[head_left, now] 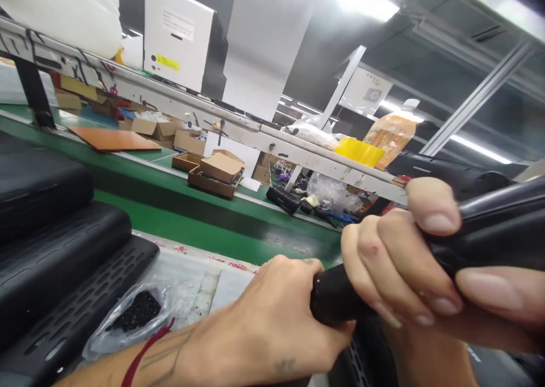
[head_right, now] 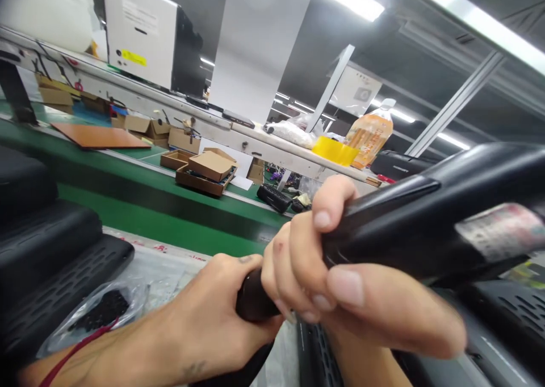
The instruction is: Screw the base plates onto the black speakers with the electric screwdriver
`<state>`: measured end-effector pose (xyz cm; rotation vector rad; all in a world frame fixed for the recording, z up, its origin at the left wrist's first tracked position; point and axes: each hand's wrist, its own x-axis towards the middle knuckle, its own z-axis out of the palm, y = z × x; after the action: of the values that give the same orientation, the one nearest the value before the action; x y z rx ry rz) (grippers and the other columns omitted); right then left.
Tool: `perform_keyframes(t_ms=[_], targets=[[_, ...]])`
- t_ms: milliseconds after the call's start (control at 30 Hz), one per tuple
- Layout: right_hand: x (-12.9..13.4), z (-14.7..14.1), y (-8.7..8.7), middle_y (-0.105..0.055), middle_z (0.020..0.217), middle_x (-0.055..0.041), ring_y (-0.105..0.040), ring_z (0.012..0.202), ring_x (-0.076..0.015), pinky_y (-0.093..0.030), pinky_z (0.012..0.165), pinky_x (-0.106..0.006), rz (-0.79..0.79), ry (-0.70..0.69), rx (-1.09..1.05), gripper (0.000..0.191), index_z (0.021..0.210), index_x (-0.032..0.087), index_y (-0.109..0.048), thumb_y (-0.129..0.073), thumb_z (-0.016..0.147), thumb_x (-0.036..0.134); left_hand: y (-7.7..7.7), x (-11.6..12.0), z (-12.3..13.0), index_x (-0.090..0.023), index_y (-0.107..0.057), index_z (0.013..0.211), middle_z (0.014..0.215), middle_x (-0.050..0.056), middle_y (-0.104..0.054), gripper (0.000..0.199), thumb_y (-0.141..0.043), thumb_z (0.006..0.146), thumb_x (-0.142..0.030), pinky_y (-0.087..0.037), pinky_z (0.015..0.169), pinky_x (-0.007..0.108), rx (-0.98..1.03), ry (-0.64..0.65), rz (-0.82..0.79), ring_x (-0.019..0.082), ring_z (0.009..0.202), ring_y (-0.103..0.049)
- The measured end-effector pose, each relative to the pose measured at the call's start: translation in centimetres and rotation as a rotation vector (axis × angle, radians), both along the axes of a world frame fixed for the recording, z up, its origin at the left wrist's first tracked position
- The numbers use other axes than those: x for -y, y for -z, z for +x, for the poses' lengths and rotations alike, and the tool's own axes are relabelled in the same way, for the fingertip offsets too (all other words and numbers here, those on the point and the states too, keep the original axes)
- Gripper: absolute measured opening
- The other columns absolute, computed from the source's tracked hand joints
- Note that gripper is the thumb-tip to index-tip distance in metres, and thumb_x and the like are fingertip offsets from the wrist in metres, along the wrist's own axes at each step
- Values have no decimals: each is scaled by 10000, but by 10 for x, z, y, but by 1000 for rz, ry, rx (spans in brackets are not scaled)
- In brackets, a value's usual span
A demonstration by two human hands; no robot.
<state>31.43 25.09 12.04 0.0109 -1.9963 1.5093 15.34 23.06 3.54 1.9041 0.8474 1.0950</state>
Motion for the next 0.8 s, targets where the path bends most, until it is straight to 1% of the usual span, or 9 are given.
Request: perform_keyframes(t_ms=[67, 133, 200, 267, 333, 400, 500, 667, 800], targets=[[-2, -3, 1, -339, 654, 52, -436, 589, -77, -429, 624, -245, -10, -37, 16, 163, 1072, 221, -336, -464, 971, 214, -2, -2, -2, -174, -595, 738, 611, -51, -529, 21, -613, 739, -163, -331, 427, 180, 14, 61, -70, 87, 519, -418], [-4, -7, 2, -317, 628, 53, -412, 558, -83, -398, 607, -248, -47, -46, 6, 174, 1009, 205, -323, -483, 940, 195, -5, -3, -5, -175, -509, 664, 596, -63, -428, 91, -573, 678, -112, -268, 409, 176, 28, 113, -118, 73, 526, -336], [-7, -11, 5, -307, 602, 62, -384, 512, -71, -373, 571, -235, -62, -106, -81, 198, 985, 190, -311, -490, 901, 194, -8, -3, -6, -182, -423, 606, 597, -62, -359, 173, -567, 638, -90, -224, 394, 179, 56, 174, -178, 68, 535, -288], [-12, -15, 8, -303, 585, 77, -334, 458, -50, -344, 527, -214, -93, -192, -180, 218, 982, 181, -301, -485, 866, 194, -9, -3, -4, -192, -355, 567, 589, -63, -327, 266, -594, 631, -95, -194, 379, 183, 105, 227, -250, 62, 527, -265], [-16, -18, 11, -307, 571, 87, -305, 426, -40, -326, 503, -207, -119, -240, -209, 223, 978, 179, -294, -475, 849, 183, -9, -3, -2, -198, -324, 555, 588, -63, -320, 309, -605, 632, -94, -179, 370, 186, 122, 269, -286, 60, 521, -257], [-17, -18, 13, -314, 563, 90, -312, 416, -46, -327, 499, -217, -130, -238, -191, 223, 965, 179, -284, -471, 844, 170, -9, -2, 0, -199, -337, 563, 594, -61, -331, 283, -590, 632, -94, -190, 371, 191, 100, 259, -264, 67, 530, -259], [-16, -15, 15, -338, 567, 91, -315, 403, -41, -331, 486, -207, -135, -285, -237, 236, 947, 171, -275, -481, 832, 152, -7, 0, 0, -196, -375, 584, 613, -51, -353, 231, -586, 660, -142, -222, 383, 200, 48, 233, -224, 84, 547, -274], [-25, -11, 24, -361, 560, 82, -329, 397, -46, -328, 462, -204, -182, -345, -309, 230, 922, 161, -294, -484, 794, 156, 1, 3, 0, -173, -494, 621, 607, -44, -393, 164, -621, 721, -194, -280, 417, 193, 63, 181, -201, 89, 541, -320], [-44, -14, 32, -479, 582, 51, -494, 459, -95, -476, 517, -219, -147, -631, -368, 236, 960, 152, -344, -496, 780, 155, 0, 4, 2, -167, -599, 725, 601, -46, -462, 172, -682, 766, -312, -332, 409, 183, 33, 242, -240, 90, 503, -385]])
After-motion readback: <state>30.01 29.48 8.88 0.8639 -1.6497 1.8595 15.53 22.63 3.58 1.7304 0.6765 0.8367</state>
